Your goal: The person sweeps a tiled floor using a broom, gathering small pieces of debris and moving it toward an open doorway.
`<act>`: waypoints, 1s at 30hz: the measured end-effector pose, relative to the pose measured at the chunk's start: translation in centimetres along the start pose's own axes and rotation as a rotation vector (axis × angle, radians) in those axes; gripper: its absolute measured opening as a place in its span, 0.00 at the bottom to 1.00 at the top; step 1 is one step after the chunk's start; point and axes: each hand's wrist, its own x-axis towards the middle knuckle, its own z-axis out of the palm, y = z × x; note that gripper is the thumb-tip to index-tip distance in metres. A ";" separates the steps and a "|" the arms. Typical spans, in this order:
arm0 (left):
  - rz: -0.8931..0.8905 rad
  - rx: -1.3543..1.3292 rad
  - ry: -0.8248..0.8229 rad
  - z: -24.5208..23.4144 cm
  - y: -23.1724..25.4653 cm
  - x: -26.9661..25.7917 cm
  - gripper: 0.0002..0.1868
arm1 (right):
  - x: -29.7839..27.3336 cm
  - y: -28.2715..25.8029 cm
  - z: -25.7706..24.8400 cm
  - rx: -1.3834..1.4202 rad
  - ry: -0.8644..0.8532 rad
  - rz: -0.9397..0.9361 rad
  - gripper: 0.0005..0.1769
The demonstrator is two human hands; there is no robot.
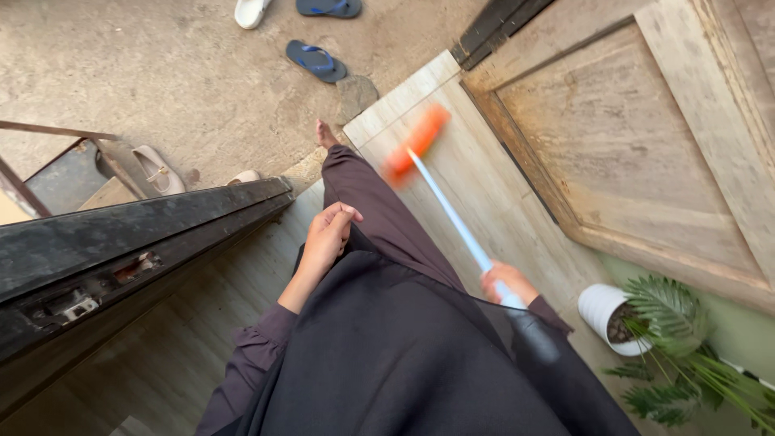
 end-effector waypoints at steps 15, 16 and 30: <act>0.020 -0.043 0.068 -0.3 -1.1 -1.8 0.13 | -2.3 2.3 -1.2 -0.676 0.303 -0.027 0.37; 0.010 -0.036 0.090 -0.4 -1.4 -1.9 0.13 | -0.7 2.9 -0.6 -0.622 0.190 -0.009 0.27; 0.142 -0.009 0.046 -0.2 -3.4 -1.7 0.14 | -1.9 -11.5 7.3 -0.032 -0.113 0.032 0.43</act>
